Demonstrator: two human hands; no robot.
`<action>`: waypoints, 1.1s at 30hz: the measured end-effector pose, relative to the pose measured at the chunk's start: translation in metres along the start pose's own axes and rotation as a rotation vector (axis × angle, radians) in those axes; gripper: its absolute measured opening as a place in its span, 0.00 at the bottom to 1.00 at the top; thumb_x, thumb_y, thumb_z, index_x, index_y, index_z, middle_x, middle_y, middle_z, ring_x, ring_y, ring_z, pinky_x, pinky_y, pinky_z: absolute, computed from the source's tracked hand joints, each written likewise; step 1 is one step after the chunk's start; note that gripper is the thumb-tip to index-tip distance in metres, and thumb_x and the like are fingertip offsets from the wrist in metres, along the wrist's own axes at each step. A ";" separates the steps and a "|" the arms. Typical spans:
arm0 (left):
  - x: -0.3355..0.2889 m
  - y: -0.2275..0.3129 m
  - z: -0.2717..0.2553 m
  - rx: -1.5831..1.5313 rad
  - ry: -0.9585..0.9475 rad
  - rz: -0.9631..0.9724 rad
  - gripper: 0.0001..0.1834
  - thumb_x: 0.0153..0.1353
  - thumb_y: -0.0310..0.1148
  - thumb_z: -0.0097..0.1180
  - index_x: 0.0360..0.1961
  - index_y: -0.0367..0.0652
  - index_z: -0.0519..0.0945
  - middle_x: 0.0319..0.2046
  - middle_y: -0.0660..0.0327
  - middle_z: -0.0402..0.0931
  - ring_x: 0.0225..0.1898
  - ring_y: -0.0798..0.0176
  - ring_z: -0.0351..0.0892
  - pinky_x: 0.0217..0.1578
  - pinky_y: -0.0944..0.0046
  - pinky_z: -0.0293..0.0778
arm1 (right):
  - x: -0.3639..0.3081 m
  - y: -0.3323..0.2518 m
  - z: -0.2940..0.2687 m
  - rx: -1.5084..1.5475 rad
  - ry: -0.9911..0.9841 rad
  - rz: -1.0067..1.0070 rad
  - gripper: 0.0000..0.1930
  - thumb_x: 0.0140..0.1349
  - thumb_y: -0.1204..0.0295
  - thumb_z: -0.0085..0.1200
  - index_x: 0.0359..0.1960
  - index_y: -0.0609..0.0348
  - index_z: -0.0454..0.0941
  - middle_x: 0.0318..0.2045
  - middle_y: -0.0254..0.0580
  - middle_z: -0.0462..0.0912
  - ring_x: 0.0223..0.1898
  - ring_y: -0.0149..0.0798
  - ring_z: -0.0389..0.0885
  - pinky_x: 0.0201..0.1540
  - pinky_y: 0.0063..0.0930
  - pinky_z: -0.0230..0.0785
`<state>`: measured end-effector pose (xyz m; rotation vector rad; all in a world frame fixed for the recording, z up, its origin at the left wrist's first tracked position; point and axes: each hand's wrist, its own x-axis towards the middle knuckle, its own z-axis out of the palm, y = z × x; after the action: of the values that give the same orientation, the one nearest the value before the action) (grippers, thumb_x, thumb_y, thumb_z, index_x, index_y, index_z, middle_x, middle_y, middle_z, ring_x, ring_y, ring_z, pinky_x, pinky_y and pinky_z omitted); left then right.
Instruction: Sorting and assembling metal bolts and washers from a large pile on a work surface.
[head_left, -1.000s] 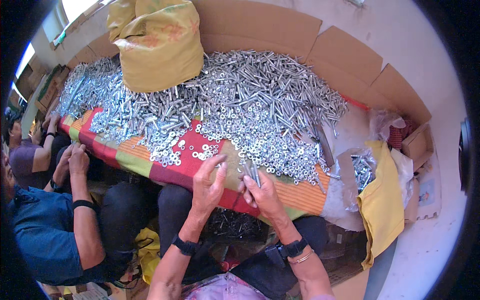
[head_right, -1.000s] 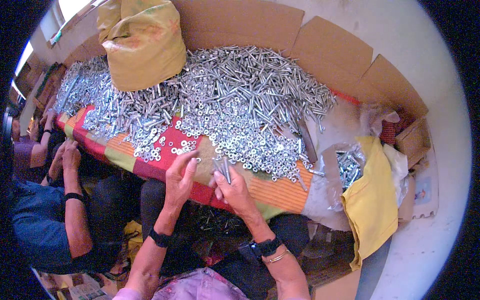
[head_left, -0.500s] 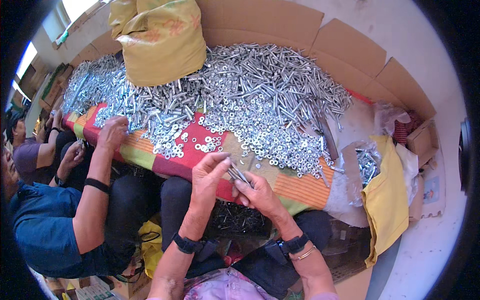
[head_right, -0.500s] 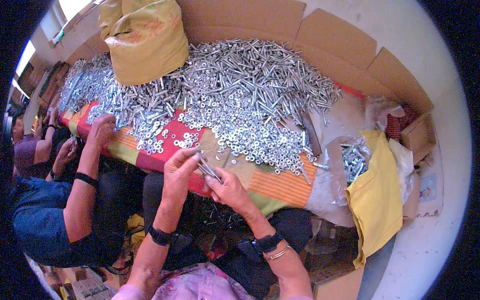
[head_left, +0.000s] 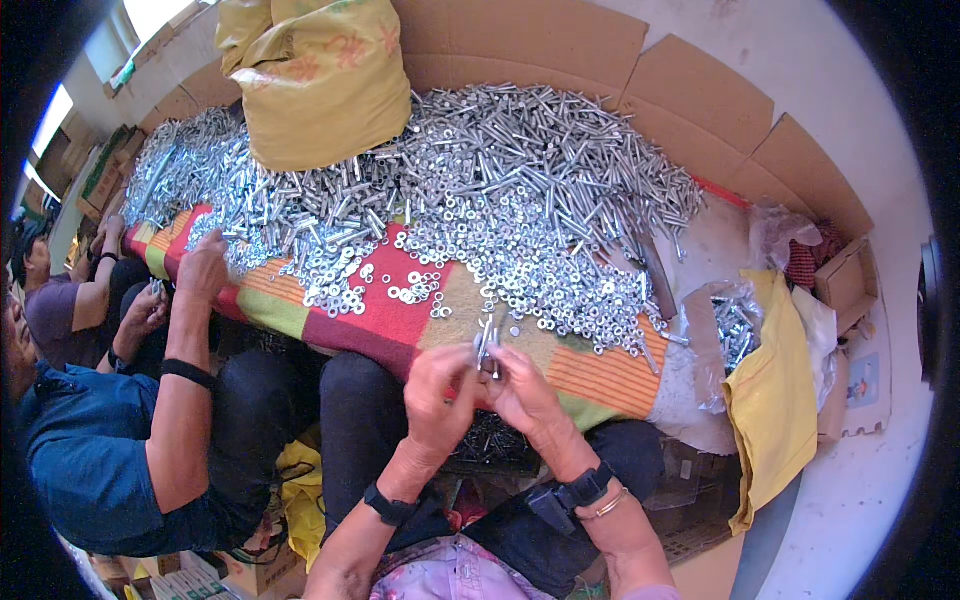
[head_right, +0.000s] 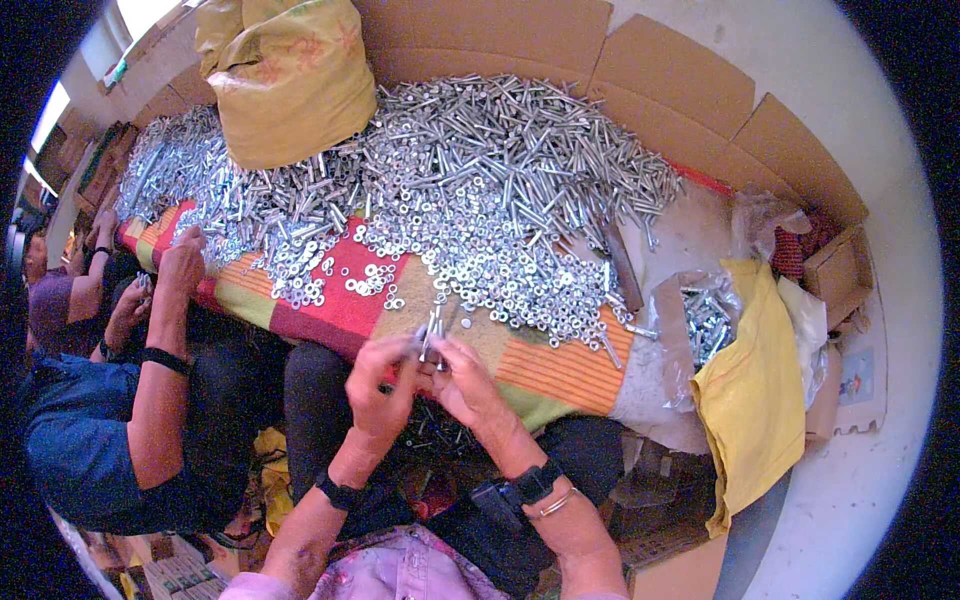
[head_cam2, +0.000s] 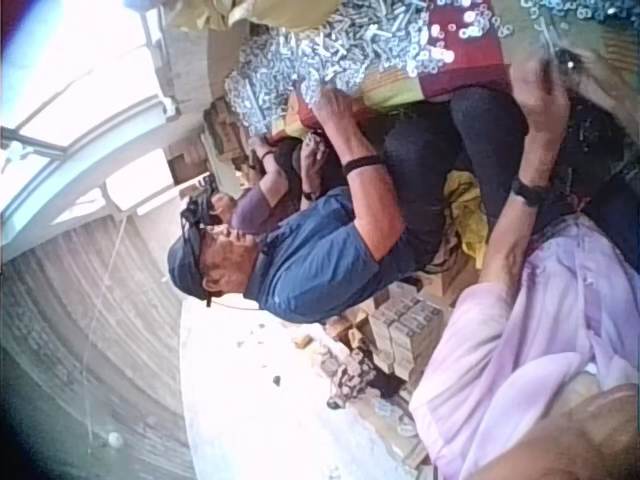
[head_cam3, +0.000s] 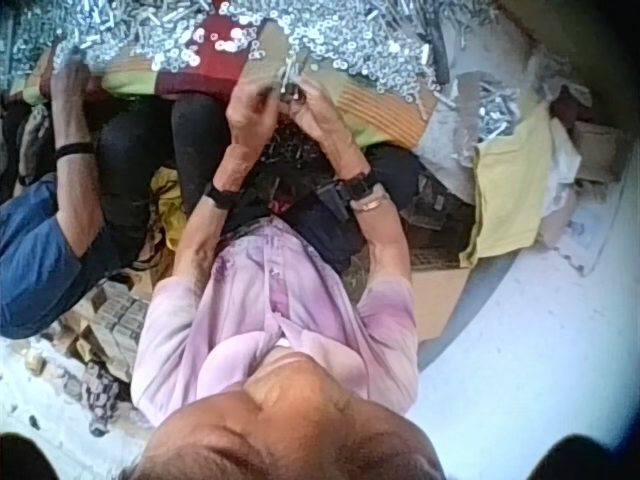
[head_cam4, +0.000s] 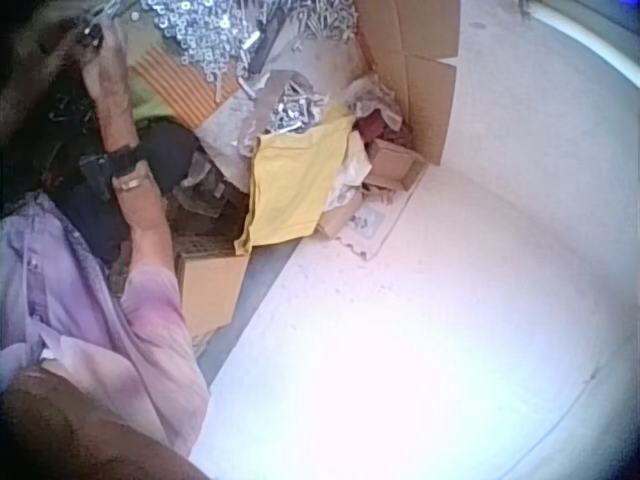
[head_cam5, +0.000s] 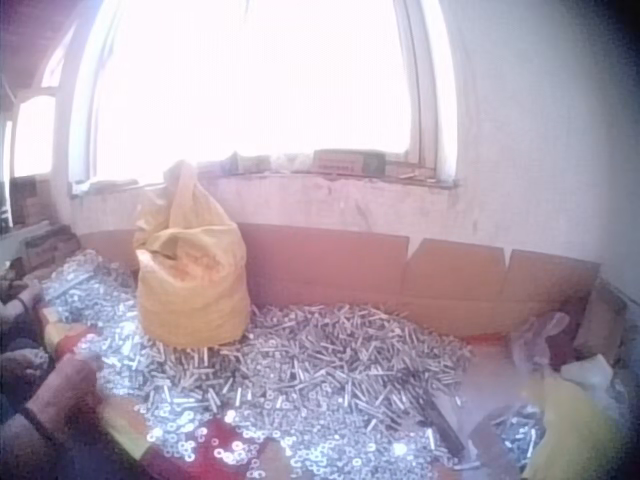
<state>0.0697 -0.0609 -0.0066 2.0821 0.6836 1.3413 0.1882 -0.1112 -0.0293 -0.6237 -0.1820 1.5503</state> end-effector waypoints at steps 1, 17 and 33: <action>-0.003 0.001 0.002 0.056 -0.045 0.151 0.15 0.43 0.18 0.59 0.35 0.40 0.75 0.37 0.57 0.75 0.39 0.52 0.75 0.43 0.56 0.69 | 0.001 0.001 -0.011 0.023 0.015 -0.031 0.15 0.65 0.68 0.41 0.48 0.64 0.69 0.40 0.42 0.76 0.41 0.33 0.76 0.45 0.27 0.71; 0.030 -0.070 -0.007 0.469 -0.263 0.016 0.18 0.55 0.30 0.52 0.46 0.33 0.70 0.45 0.48 0.71 0.50 0.49 0.69 0.53 0.53 0.59 | -0.012 -0.005 0.020 -0.500 0.251 -0.264 0.07 0.61 0.67 0.51 0.32 0.55 0.68 0.15 0.25 0.63 0.13 0.17 0.57 0.08 0.13 0.46; 0.049 -0.078 0.045 0.328 -0.260 -0.003 0.19 0.51 0.29 0.52 0.45 0.35 0.71 0.48 0.51 0.69 0.51 0.51 0.67 0.53 0.53 0.59 | -0.013 -0.016 0.011 -0.660 0.355 -0.661 0.07 0.60 0.71 0.47 0.38 0.59 0.72 0.21 0.30 0.71 0.14 0.18 0.59 0.15 0.12 0.50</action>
<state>0.1201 0.0196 -0.0449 2.4563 0.8347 0.9811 0.1961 -0.1190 -0.0094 -1.2005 -0.5777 0.7030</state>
